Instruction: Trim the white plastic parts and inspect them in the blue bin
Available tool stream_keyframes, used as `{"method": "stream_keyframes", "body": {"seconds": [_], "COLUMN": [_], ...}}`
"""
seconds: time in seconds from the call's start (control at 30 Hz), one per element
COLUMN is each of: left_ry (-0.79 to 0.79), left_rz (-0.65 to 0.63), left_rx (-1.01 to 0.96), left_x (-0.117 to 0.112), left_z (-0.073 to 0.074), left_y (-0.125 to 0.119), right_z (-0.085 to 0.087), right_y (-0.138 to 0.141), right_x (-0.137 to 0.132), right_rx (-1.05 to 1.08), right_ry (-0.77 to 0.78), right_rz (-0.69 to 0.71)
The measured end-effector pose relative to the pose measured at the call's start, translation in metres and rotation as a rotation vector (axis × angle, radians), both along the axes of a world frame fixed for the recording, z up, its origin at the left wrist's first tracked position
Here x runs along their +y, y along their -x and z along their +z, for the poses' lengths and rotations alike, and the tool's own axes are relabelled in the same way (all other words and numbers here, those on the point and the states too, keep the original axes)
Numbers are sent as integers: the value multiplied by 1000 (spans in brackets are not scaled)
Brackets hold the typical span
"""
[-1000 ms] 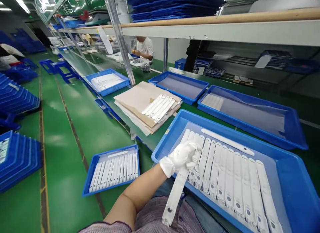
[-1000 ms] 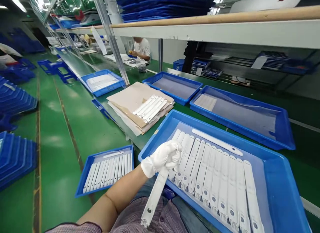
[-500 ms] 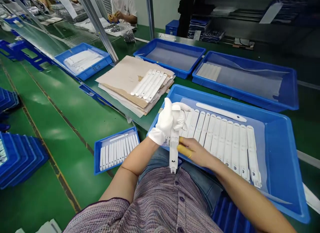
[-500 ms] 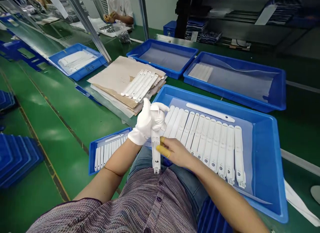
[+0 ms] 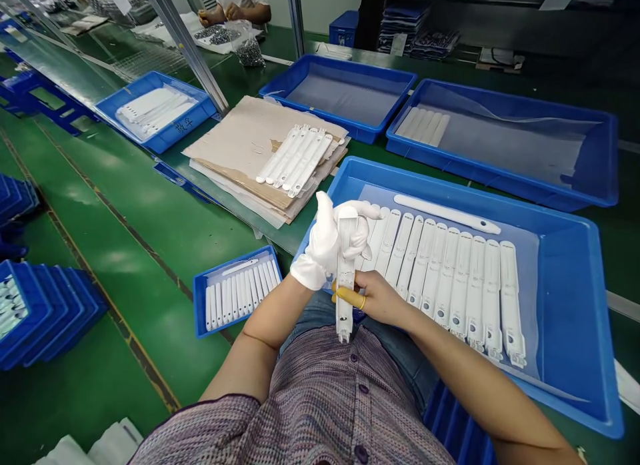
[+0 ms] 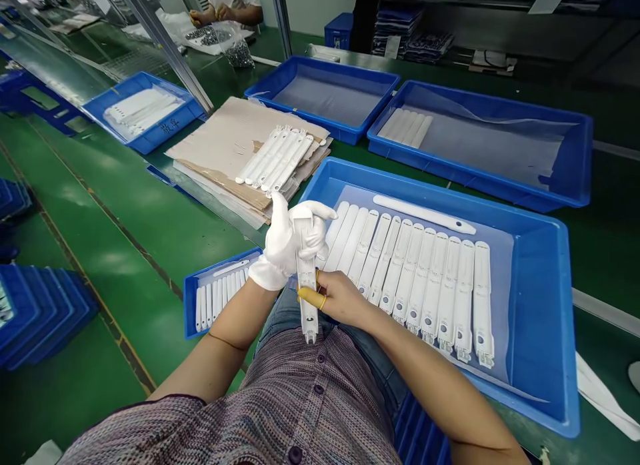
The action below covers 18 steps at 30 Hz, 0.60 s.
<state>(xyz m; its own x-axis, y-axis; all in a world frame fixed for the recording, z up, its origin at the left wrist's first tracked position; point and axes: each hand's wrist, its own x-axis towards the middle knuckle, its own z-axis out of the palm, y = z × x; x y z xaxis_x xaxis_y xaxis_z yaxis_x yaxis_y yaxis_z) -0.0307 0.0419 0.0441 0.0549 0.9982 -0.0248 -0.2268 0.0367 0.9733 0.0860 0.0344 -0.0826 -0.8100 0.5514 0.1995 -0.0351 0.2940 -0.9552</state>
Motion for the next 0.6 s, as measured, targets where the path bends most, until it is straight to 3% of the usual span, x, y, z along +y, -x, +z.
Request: {"method": "stream_keyframes", "body": {"seconds": [0.2, 0.33, 0.43, 0.5, 0.6], "left_ry": [-100, -278, -280, -193, -71], "left_rz": [-59, -148, -124, -71, 64], "left_rx": [49, 528, 739, 750, 821], "left_x": [-1, -14, -14, -1, 43], "left_z": [-8, -30, -37, -24, 20], "left_y": [0, 5, 18, 36, 81], "right_z": [0, -1, 0, 0, -2], "right_y": [-4, -7, -10, -15, -26], "right_x": [0, 4, 6, 7, 7], "right_rx": [59, 139, 183, 224, 220], "right_ry": [11, 102, 256, 320, 297], "right_rz": [-71, -271, -229, -136, -132]}}
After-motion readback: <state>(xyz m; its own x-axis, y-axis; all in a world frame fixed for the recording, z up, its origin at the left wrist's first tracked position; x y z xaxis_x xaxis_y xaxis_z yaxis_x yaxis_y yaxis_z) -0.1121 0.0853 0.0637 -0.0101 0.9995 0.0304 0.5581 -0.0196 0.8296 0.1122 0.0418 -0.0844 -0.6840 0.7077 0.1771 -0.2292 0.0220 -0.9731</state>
